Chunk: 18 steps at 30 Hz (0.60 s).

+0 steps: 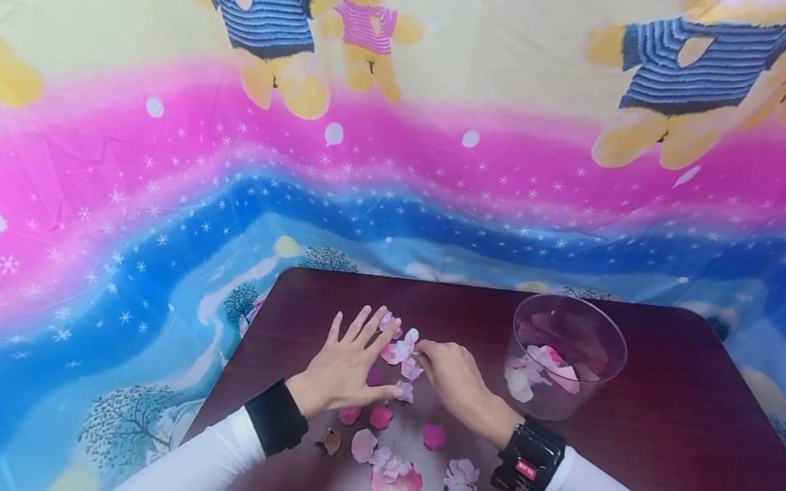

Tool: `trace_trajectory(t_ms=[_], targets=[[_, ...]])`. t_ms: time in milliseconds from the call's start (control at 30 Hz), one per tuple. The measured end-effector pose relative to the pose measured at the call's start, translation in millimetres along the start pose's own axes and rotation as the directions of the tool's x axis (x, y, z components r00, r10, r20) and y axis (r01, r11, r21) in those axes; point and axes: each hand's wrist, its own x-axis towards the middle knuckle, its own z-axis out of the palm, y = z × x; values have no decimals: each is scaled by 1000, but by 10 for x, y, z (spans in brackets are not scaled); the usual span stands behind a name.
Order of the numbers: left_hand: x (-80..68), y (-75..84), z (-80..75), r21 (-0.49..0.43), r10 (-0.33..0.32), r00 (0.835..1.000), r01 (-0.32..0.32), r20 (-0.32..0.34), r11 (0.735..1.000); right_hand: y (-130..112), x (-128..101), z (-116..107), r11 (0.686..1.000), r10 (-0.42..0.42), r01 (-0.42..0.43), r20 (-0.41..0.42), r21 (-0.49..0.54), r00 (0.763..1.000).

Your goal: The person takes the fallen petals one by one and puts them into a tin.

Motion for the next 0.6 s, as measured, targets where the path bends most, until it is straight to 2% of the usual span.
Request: trace_trajectory(t_ms=[233,367,600], targets=[[9,54,48,1,23,1000,-23,5,1000,145,-3,-81,998,59,-59,-1,-22,998],[28,121,71,38,46,999,-46,2,998,234,0,-170,995,84,-85,-19,-47,996],[78,281,102,72,92,995,-94,31,993,320,-1,-413,992,65,-72,-65,-101,996]])
